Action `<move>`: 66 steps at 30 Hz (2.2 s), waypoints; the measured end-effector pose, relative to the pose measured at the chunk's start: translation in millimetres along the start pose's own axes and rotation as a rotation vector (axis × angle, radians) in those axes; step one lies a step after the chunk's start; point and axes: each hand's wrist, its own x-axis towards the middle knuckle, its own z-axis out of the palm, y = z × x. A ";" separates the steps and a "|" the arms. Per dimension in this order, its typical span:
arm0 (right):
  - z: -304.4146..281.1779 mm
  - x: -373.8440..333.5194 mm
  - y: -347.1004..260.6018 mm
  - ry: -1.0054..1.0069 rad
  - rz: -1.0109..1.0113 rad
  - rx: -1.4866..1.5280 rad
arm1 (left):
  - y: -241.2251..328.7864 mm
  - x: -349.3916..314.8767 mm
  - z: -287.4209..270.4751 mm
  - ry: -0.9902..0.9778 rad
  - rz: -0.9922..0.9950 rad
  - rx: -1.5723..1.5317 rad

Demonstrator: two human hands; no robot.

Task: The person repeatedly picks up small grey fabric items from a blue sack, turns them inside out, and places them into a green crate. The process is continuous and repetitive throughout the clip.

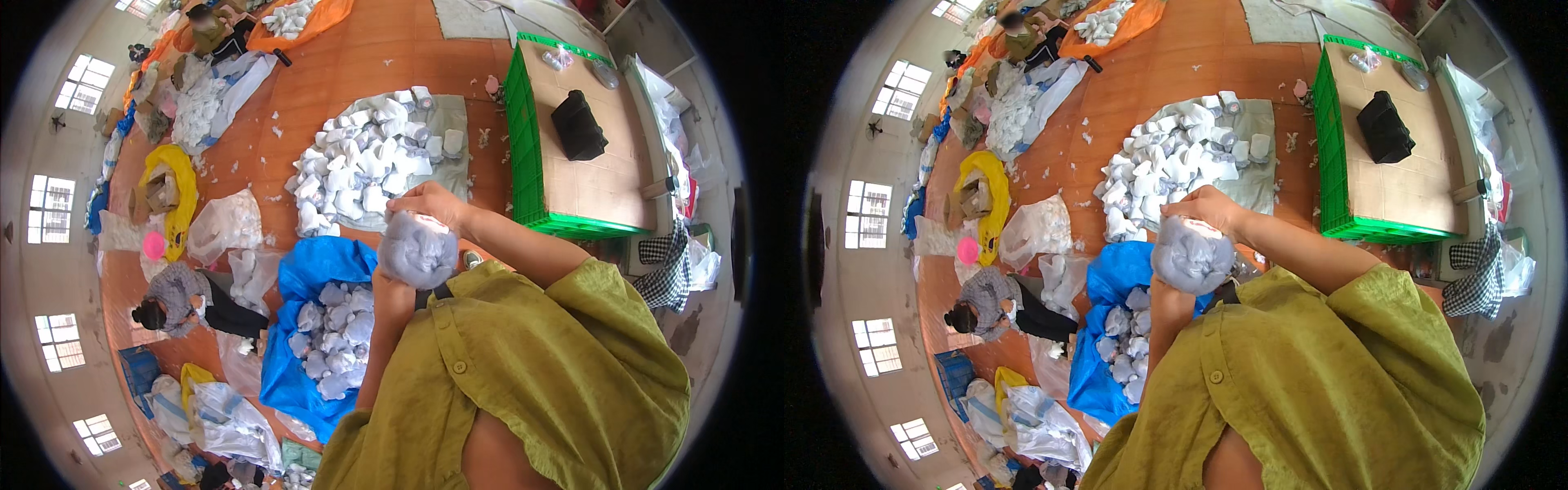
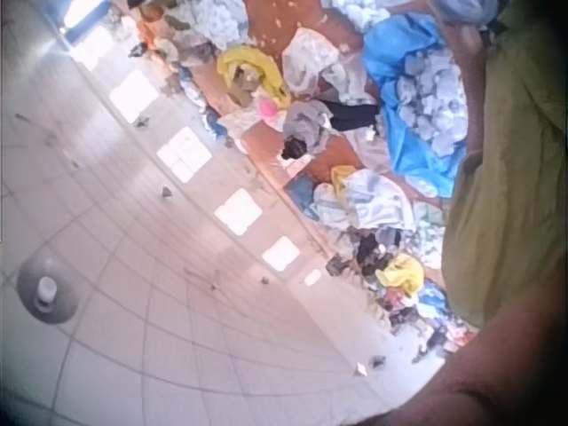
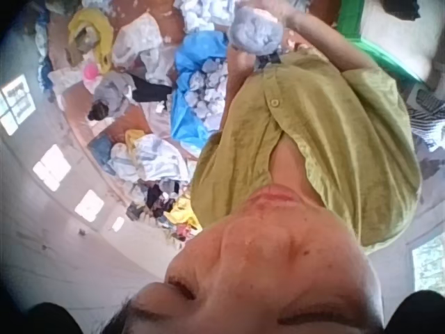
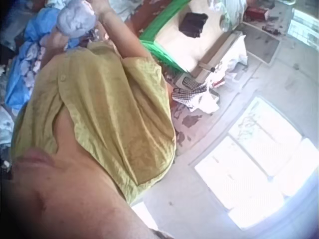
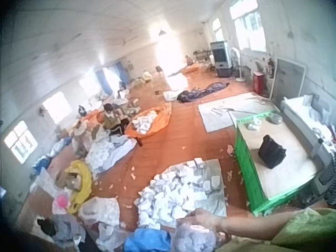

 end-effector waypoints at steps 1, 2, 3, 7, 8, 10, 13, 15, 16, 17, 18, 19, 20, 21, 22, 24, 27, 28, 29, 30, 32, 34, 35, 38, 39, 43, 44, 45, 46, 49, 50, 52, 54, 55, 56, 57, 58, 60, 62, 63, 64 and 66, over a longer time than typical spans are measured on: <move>2.5 -2.7 -3.2 -0.024 0.026 -0.012 | -4.4 0.6 0.9 -0.006 0.037 0.005; 1.3 -0.8 -2.3 -0.068 0.038 -0.035 | -11.2 2.3 2.0 -0.011 0.073 0.011; -1.9 -0.8 1.4 -0.097 0.058 -0.049 | -15.3 0.4 3.3 -0.028 0.097 0.012; -14.0 17.7 65.9 -0.539 -0.255 0.027 | -17.8 -22.7 18.1 -0.201 -0.138 -0.309; -10.4 11.3 69.3 -0.558 -0.257 -0.016 | -29.0 -25.9 22.1 -0.209 -0.208 -0.442; 2.4 -12.3 63.8 -0.582 -0.249 -0.104 | -27.7 -24.7 23.7 -0.276 -0.224 -0.603; 13.3 -31.2 51.7 -0.544 -0.321 -0.248 | -7.0 -12.5 14.5 -0.432 -0.109 -0.676; 18.7 -27.0 37.2 -0.499 -0.402 -0.344 | 7.9 -14.4 9.3 -0.424 -0.021 -0.694; 18.7 -21.7 26.5 -0.462 -0.425 -0.381 | 13.0 -16.4 7.4 -0.382 0.034 -0.710; 21.1 -17.5 15.1 -0.406 -0.420 -0.404 | 16.6 -23.2 7.3 -0.333 0.079 -0.725; 21.4 -14.0 -0.9 -0.344 -0.393 -0.415 | 21.0 -27.7 5.9 -0.294 0.116 -0.734; 24.1 -14.8 -14.1 -0.266 -0.317 -0.409 | 23.1 -30.9 4.0 -0.275 0.115 -0.741; 25.8 -17.0 -23.8 -0.217 -0.191 -0.352 | 23.0 -28.6 1.8 -0.268 0.099 -0.742; 26.7 -18.6 -32.3 -0.158 -0.070 -0.284 | 20.0 -27.9 -0.3 -0.265 0.084 -0.746; 27.8 -19.1 -34.8 -0.103 0.054 -0.217 | 16.2 -27.7 -10.9 -0.307 -0.017 -0.688; 30.9 -19.5 -26.6 -0.157 0.054 -0.290 | 33.0 -27.5 -10.9 -0.408 -0.092 -0.684; 31.5 -27.3 -16.0 -0.449 -0.401 -0.539 | 38.6 -31.8 -3.5 -0.485 -0.171 -0.586; 36.8 -27.3 -4.0 -0.527 -0.422 -0.531 | 29.0 -32.0 -4.9 -0.531 -0.151 -0.508; 39.9 -29.2 6.5 -0.550 -0.397 -0.516 | -0.3 -19.1 -16.6 -0.674 -0.010 -0.410; 43.6 -33.3 10.9 -0.572 -0.369 -0.507 | -2.8 -3.8 -18.9 -0.793 0.142 -0.306; 44.7 -28.9 1.7 -0.561 -0.360 -0.544 | -5.7 7.9 -15.5 -0.792 0.625 -0.314; 35.9 -17.6 -10.4 -0.491 -0.364 -0.596 | 13.6 2.8 1.4 -0.627 0.625 -0.501; 30.7 -15.5 -15.8 -0.444 -0.361 -0.612 | 14.1 -4.6 4.2 -0.546 0.486 -0.582; 24.8 -9.9 -12.6 -0.460 -0.454 -0.722 | 11.8 -21.6 -1.9 -0.405 0.187 -0.635; 29.5 -11.8 -6.6 -0.436 -0.153 -0.619 | 6.1 -24.7 -2.6 -0.383 0.124 -0.638; 46.6 -39.5 -22.4 -0.252 0.182 -0.460 | -14.5 -33.2 -3.7 -0.308 0.017 -0.650; 47.0 -45.6 -25.5 -0.215 0.201 -0.441 | -13.5 -35.2 -7.7 -0.286 0.007 -0.645; 46.3 -49.1 -27.3 -0.182 0.222 -0.423 | -16.2 -26.5 -8.7 -0.263 0.015 -0.653; 48.5 -52.8 -20.5 -0.155 0.253 -0.381 | -17.1 -25.8 -13.5 -0.230 0.002 -0.658; -4.1 -11.4 21.6 -0.042 -0.170 -0.426 | -21.7 -23.7 -30.0 -0.115 -0.006 -0.685; -10.6 -20.9 9.3 -0.021 -0.246 -0.437 | -25.0 -22.6 -38.9 -0.067 0.007 -0.698; -15.5 -47.1 0.1 -0.113 -0.305 -0.320 | -35.1 -21.5 -49.5 -0.022 -0.014 -0.760; -3.9 -70.2 -1.7 -0.147 -0.330 -0.279 | -37.4 -20.9 -50.5 0.038 -0.049 -0.745; 4.8 -76.9 -0.4 -0.139 -0.363 -0.305 | -36.9 -20.0 -49.8 0.076 -0.070 -0.702; 10.4 -79.8 2.1 -0.128 -0.398 -0.329 | -38.1 -20.9 -48.3 0.082 -0.055 -0.663; 11.2 -79.5 3.1 -0.106 -0.435 -0.421 | -37.2 -20.5 -46.2 0.090 -0.046 -0.627; 11.2 -79.0 4.3 -0.082 -0.472 -0.513 | -36.7 -19.9 -44.7 0.098 -0.037 -0.589; 12.4 -81.3 0.2 -0.023 -0.573 -0.695 | -28.7 -20.7 -41.2 0.131 -0.040 -0.510; 8.4 -82.5 -2.3 -0.018 -0.698 -0.823 | -22.6 -18.5 -37.0 0.163 -0.041 -0.445; 7.0 -82.7 -2.8 -0.018 -0.764 -0.886 | -20.1 -15.9 -35.7 0.181 -0.038 -0.418; 5.0 -83.6 -2.6 -0.064 -0.703 -0.871 | -18.2 -14.0 -34.6 0.199 -0.034 -0.390; 1.1 -85.2 -1.6 -0.154 -0.583 -0.837 | -16.5 -12.0 -32.2 0.180 -0.011 -0.308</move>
